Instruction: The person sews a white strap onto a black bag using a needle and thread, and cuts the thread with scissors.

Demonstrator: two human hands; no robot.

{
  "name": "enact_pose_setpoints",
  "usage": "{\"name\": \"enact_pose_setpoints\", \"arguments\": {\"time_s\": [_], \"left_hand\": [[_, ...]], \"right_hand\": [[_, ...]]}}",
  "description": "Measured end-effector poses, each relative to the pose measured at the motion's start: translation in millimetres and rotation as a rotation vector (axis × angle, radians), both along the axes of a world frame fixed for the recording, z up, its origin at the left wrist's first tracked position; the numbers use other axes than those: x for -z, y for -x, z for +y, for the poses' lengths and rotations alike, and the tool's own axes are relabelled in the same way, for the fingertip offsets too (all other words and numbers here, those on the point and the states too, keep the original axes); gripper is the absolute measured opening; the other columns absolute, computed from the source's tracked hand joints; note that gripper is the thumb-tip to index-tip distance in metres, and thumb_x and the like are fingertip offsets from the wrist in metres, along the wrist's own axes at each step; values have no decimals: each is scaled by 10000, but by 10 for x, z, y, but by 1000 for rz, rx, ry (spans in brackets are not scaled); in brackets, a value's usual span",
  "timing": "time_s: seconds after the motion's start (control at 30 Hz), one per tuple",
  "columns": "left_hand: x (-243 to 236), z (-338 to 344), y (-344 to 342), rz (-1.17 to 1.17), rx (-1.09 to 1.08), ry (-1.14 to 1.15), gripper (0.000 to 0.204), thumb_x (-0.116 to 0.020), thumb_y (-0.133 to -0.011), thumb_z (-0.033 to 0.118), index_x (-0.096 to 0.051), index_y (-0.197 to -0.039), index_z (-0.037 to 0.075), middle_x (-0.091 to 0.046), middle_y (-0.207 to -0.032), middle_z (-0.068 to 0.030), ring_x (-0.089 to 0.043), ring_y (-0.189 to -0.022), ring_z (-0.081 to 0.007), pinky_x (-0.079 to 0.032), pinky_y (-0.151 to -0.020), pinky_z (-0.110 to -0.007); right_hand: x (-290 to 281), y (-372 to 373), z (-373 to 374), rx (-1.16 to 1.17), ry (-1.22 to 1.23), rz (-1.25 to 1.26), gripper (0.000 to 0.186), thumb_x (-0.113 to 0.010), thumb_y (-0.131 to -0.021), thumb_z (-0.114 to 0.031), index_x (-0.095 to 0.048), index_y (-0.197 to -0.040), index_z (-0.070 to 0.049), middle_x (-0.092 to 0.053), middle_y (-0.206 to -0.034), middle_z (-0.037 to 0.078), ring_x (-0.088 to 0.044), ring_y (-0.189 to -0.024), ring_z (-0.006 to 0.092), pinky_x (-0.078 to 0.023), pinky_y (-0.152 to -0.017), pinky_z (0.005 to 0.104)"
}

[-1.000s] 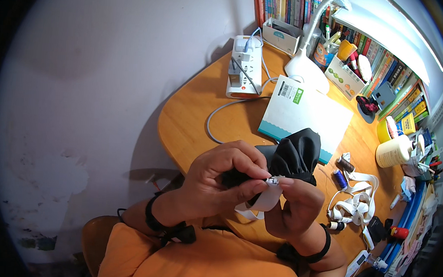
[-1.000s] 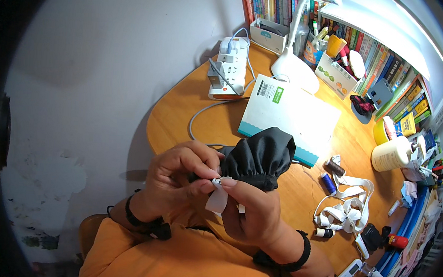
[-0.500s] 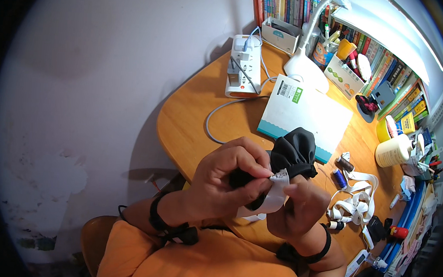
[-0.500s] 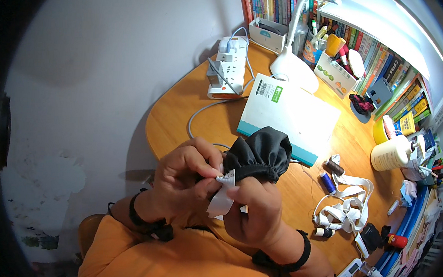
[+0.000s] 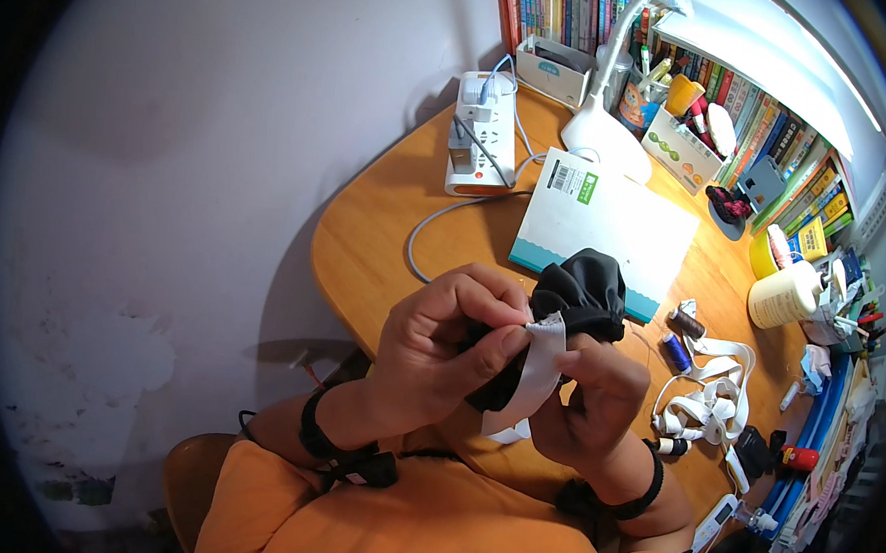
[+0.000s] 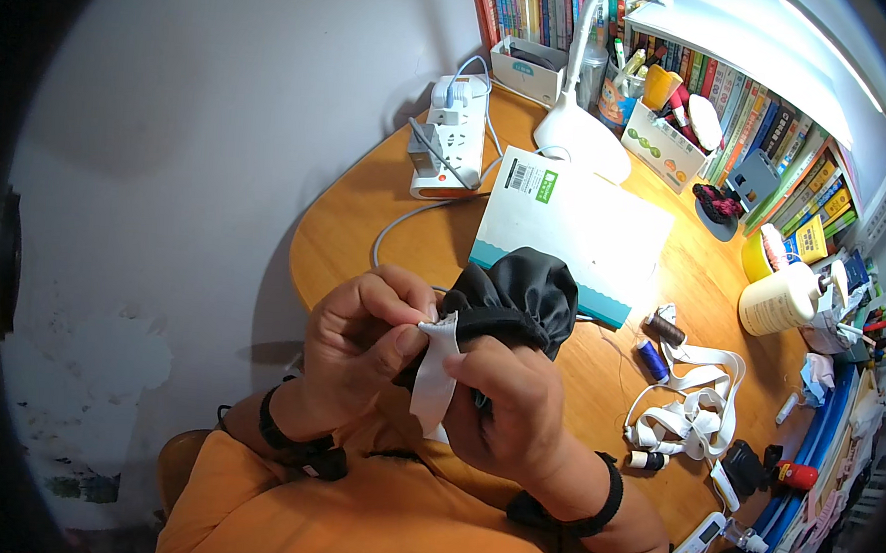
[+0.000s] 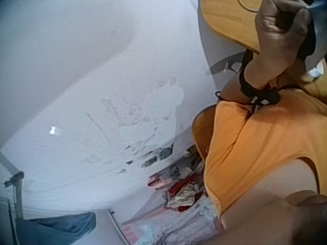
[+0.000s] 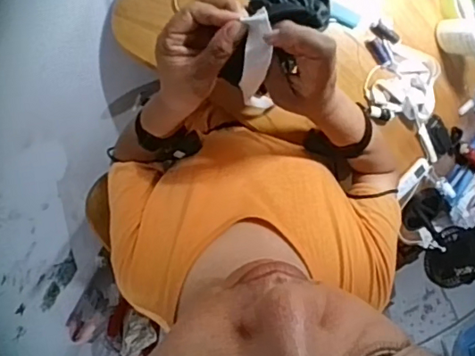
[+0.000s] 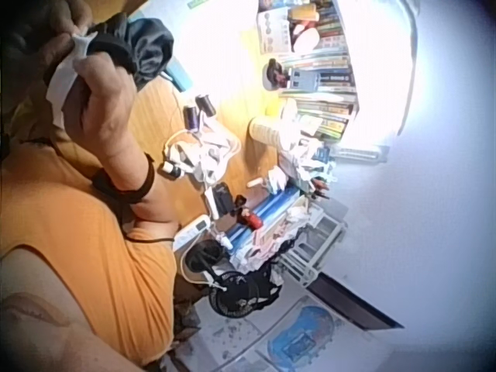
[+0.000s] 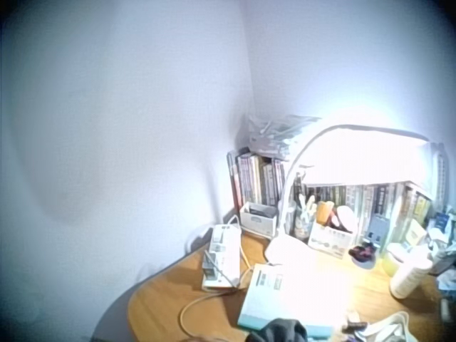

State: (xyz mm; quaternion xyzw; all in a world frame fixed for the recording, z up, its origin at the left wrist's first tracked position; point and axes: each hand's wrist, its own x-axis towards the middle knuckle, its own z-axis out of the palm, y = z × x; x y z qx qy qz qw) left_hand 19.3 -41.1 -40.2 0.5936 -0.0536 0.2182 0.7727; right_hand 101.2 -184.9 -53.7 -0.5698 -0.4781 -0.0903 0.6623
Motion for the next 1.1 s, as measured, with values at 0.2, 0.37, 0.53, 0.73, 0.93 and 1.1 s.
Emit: {"name": "enact_pose_setpoints", "arguments": {"time_s": [0.2,0.37,0.53,0.73,0.93,1.1], "left_hand": [[-13,5,-18,-32,17,-64,121,-633,-925,-21,-584,-1021,34,-553,-1100,-85,-567,-956,-113,-466,-845,-239],[25,-3,-59,-106,-20,-176,124,-661,-903,-15,-595,-994,37,-562,-1071,-98,-572,-936,-130,-469,-833,-249],[4,-35,-75,-125,-48,-237,121,-688,-887,4,-606,-970,39,-571,-1046,-105,-575,-917,-138,-477,-815,-262],[9,-8,-89,-152,-29,-265,123,-676,-893,-9,-611,-986,38,-573,-1056,-104,-583,-918,-139,-483,-807,-264],[85,34,-166,-48,-62,-88,83,-631,-931,-2,-613,-1006,26,-588,-1060,-86,-590,-927,-124,-488,-805,-254],[181,126,-250,-122,-215,-508,154,-662,-893,-15,-621,-1030,42,-621,-997,-85,-623,-879,-177,-499,-777,-280]], "right_hand": [[38,-2,-30,-38,54,1,276,-609,-719,96,-527,-929,-63,-546,-667,103,-524,-494,303,-366,-443,352],[14,27,-60,-57,36,66,252,-590,-715,92,-499,-891,-65,-554,-680,119,-525,-506,308,-370,-446,344],[-16,24,-71,-32,23,41,261,-576,-702,104,-488,-878,-67,-540,-672,121,-516,-506,311,-371,-447,340],[-59,27,-81,-4,13,41,246,-596,-734,98,-483,-876,-68,-536,-676,115,-514,-505,278,-387,-460,316],[22,-11,-30,-55,49,158,317,-584,-850,125,-416,-1076,-19,-559,-931,95,-573,-768,148,-470,-692,247],[132,-61,50,-176,-22,356,358,-491,-833,216,-346,-1035,-41,-523,-930,97,-517,-787,129,-435,-705,228]]}}
